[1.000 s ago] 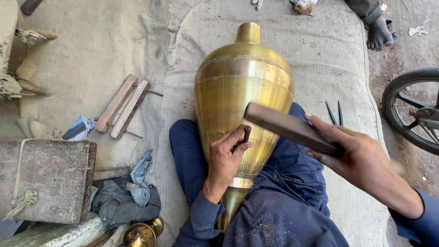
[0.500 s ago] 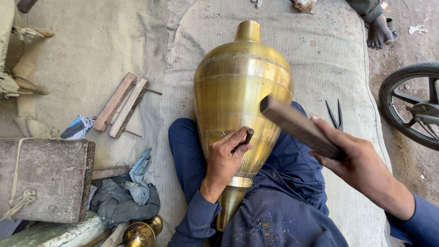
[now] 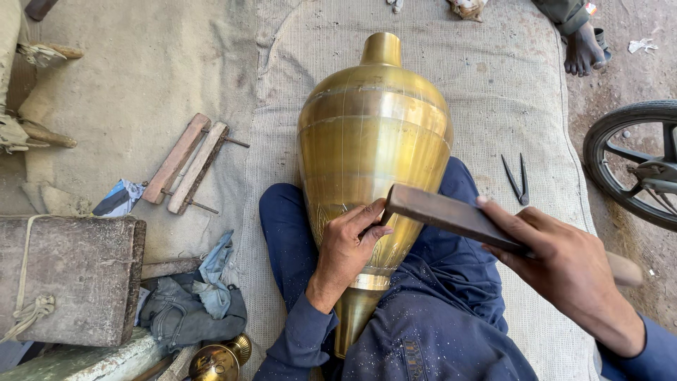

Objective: The person sits on the floor and uses a hammer and chisel to engrave a floral pattern onto a large brass vessel. They repeatedly strike the chisel to create fine lines and details on the metal surface.

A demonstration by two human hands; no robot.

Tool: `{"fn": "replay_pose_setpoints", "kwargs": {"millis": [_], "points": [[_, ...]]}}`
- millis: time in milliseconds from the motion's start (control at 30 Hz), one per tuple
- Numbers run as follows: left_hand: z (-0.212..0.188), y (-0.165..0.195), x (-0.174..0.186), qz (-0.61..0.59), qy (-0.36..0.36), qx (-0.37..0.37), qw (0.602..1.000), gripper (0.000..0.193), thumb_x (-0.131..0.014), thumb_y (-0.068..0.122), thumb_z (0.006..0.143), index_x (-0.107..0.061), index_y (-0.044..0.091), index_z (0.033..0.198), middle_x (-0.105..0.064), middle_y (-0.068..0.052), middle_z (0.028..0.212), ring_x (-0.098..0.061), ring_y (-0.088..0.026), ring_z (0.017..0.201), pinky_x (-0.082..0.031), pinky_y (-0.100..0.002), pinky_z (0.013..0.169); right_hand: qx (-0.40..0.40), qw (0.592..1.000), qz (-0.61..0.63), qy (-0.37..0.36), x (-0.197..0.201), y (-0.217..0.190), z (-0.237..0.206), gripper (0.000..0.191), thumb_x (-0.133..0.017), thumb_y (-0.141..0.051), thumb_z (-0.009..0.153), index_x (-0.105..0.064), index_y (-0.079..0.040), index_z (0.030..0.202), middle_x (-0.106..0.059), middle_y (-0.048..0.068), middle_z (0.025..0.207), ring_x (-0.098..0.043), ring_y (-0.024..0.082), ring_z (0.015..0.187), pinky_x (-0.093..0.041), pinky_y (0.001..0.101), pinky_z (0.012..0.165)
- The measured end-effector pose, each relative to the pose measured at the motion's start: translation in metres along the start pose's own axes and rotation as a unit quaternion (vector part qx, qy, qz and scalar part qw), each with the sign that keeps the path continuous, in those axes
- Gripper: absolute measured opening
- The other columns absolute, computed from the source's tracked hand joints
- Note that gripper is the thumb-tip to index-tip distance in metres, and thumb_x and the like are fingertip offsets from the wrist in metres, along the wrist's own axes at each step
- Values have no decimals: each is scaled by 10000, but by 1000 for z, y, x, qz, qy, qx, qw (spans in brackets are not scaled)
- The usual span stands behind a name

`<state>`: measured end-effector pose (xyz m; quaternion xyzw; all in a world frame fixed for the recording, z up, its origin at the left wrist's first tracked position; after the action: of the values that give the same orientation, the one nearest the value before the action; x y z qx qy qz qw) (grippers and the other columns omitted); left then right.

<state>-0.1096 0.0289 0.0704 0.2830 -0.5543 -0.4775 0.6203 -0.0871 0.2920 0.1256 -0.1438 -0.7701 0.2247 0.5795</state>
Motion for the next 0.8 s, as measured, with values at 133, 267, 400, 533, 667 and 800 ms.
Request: {"fn": "replay_pose_setpoints", "kwargs": {"millis": [133, 267, 400, 533, 667, 800], "points": [[1, 6, 1, -20, 0, -39, 999, 538, -797, 148, 861, -642, 136, 1376, -766, -106, 1090, -771, -204, 922, -646, -316, 791, 90, 982, 140, 92, 16, -16, -7, 816, -761, -163, 764, -471, -174, 1527, -733, 123, 1187, -751, 193, 995, -631, 342, 788], [3, 4, -2, 9, -24, -18, 1000, 513, -814, 169, 858, -656, 146, 1346, -767, -103, 1052, -774, -206, 903, -641, -320, 779, -42, 999, 9, 19, -1, 3, -7, 828, -858, -251, 801, -497, -279, 1546, -782, 34, 1092, -743, 164, 884, -629, 322, 800], [6, 7, -3, 3, -45, -18, 999, 496, -799, 159, 855, -676, 122, 1334, -770, -108, 1041, -773, -213, 885, -636, -324, 758, -78, 996, -48, -13, -14, 4, -14, 788, -813, -324, 844, -445, -324, 1540, -764, -10, 1087, -729, 140, 882, -632, 285, 796], [7, 11, -4, 0, -64, -31, 997, 467, -804, 152, 855, -686, 101, 1304, -773, -105, 1037, -771, -204, 894, -635, -309, 769, 85, 967, 177, 164, 12, -22, -25, 789, -764, -279, 830, -448, -216, 1551, -740, 93, 1173, -722, 247, 911, -588, 364, 782], [11, 9, 0, -43, -82, -48, 995, 419, -805, 114, 870, -710, 111, 1279, -787, -90, 1080, -775, -158, 891, -652, -275, 754, -140, 984, -97, -57, -34, 29, -26, 828, -843, -358, 824, -415, -365, 1533, -775, 19, 1072, -779, 170, 830, -641, 336, 800], [26, -19, 30, -82, 10, 45, 996, 461, -809, 91, 862, -679, 93, 1305, -788, -60, 948, -764, -111, 804, -652, -273, 705, -122, 991, 55, 10, -63, 46, -31, 990, -889, -256, 731, -408, -330, 1593, -782, 87, 1110, -784, 202, 866, -635, 360, 796]]}}
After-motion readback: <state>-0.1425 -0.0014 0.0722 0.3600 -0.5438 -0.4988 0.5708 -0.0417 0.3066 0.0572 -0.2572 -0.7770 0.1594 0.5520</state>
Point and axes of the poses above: each hand's wrist, its own z-axis towards the middle knuckle, its own x-axis out of the back of the hand, y = z × x, the point moved 9 cm from there along z, towards the middle knuckle
